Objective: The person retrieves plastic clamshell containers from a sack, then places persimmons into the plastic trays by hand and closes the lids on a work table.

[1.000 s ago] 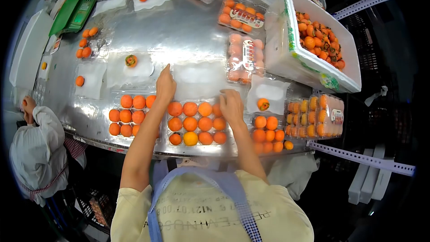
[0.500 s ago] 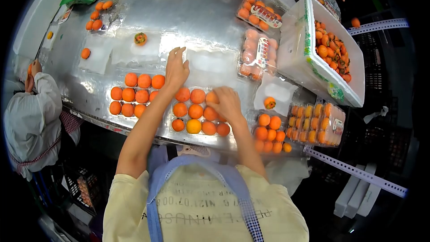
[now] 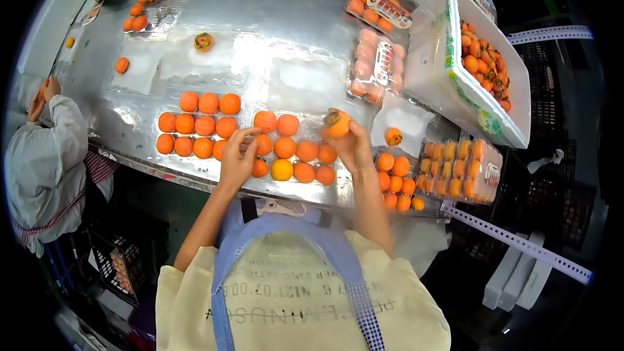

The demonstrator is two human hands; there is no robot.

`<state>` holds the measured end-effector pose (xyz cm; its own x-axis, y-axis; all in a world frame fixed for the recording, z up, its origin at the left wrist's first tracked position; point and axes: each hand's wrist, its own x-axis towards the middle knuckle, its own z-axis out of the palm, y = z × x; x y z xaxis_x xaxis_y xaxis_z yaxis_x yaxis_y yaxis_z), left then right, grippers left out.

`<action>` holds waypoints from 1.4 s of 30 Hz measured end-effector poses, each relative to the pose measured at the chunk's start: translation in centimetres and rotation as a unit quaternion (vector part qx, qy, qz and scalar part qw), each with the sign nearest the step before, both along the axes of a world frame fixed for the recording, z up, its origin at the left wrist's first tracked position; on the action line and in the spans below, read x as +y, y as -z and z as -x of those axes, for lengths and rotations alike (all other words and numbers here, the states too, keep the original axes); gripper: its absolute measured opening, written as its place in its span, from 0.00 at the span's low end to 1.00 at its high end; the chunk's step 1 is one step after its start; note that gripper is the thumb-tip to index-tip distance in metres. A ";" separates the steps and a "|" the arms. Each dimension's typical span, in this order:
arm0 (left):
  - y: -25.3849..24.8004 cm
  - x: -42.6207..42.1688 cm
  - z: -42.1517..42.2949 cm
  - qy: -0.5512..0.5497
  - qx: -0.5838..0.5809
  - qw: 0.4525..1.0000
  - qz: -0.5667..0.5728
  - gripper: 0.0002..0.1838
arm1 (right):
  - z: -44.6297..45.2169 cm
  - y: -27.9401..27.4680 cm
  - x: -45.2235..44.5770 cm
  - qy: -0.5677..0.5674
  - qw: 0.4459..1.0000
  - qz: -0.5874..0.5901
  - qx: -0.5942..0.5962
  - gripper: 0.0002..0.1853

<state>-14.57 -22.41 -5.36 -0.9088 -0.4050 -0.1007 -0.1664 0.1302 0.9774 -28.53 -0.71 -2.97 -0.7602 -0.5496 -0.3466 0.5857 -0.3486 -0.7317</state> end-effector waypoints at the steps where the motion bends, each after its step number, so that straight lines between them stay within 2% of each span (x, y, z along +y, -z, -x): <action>1: 0.3 0.1 -0.3 0.000 0.001 1.000 0.001 0.13 | -0.5 -0.3 -0.1 0.011 0.994 0.083 -0.071 0.21; 2: 0.6 0.2 -0.7 -0.001 0.001 1.000 0.001 0.12 | -1.1 -0.5 -0.4 0.044 0.990 0.082 -0.102 0.19; 5: 0.8 0.4 -1.5 0.002 0.001 1.000 -0.027 0.12 | -1.9 2.9 0.5 -0.011 0.976 0.159 -0.145 0.16; 6: 0.7 0.4 -1.8 -0.002 -0.005 0.999 -0.045 0.11 | -2.4 2.3 0.2 -0.006 0.982 0.138 -0.131 0.11; 9: 0.3 -0.1 -2.7 -0.019 -0.012 0.997 -0.071 0.11 | -3.8 0.8 -0.5 -0.059 0.998 0.001 -0.010 0.09; 10: 0.4 -0.3 -3.0 -0.029 -0.016 0.997 -0.076 0.11 | -4.1 1.0 -0.2 -0.121 0.990 -0.050 0.047 0.10; 11: 0.5 -0.5 -3.4 -0.037 -0.019 0.996 -0.081 0.11 | -4.8 1.0 -0.4 -0.142 0.970 -0.126 0.154 0.11; 13: 1.2 -0.7 -4.1 -0.049 -0.014 0.995 -0.085 0.11 | -6.8 0.5 -1.6 -0.176 0.876 -0.268 0.361 0.14; 14: 1.3 -0.7 -4.4 -0.053 -0.018 0.995 -0.083 0.11 | -7.9 -0.5 -2.1 -0.195 0.760 -0.392 0.480 0.18; 17: 1.3 -0.3 -5.0 -0.056 -0.025 0.994 -0.091 0.11 | -9.9 -0.4 -3.5 -0.225 0.630 -0.474 0.572 0.24; 18: 1.2 -0.1 -5.1 -0.056 -0.026 0.993 -0.097 0.11 | -10.2 0.3 -3.9 -0.241 0.572 -0.502 0.603 0.26; 21: 0.9 0.3 -5.1 -0.043 -0.015 0.995 -0.084 0.11 | -10.9 1.6 -4.8 -0.220 0.461 -0.548 0.663 0.23; 24: 0.9 0.5 -5.2 -0.038 -0.006 0.997 -0.070 0.10 | -10.5 1.1 -5.1 -0.233 0.446 -0.545 0.671 0.19; 27: 1.4 0.6 -5.4 -0.034 -0.006 0.997 -0.066 0.10 | -10.1 1.9 -5.2 -0.207 0.444 -0.542 0.682 0.10; 33: 1.3 0.7 -5.4 -0.029 -0.003 0.997 -0.067 0.10 | -9.4 1.3 -5.0 -0.214 0.480 -0.520 0.674 0.12; 36: 1.2 0.8 -5.3 -0.024 -0.009 0.998 -0.062 0.10 | -8.8 -0.8 -4.0 -0.207 0.600 -0.490 0.597 0.18; 39: 0.8 0.8 -5.3 -0.026 -0.021 0.997 -0.064 0.10 | -7.2 -0.7 -1.6 -0.203 0.774 -0.362 0.478 0.28; 41: 1.0 0.8 -5.3 -0.030 -0.027 0.996 -0.076 0.10 | -6.8 -1.7 0.2 -0.211 0.915 -0.244 0.241 0.31; 42: 1.1 0.8 -5.2 -0.031 -0.030 0.996 -0.082 0.10 | -6.9 -2.1 0.9 -0.205 0.956 -0.175 0.113 0.32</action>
<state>-9.35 -21.59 -6.48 -0.8733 -0.4331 -0.2230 -0.2274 -0.0424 0.9729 -21.63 0.18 -0.83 -0.5837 -0.6978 -0.4152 0.4330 0.1652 -0.8861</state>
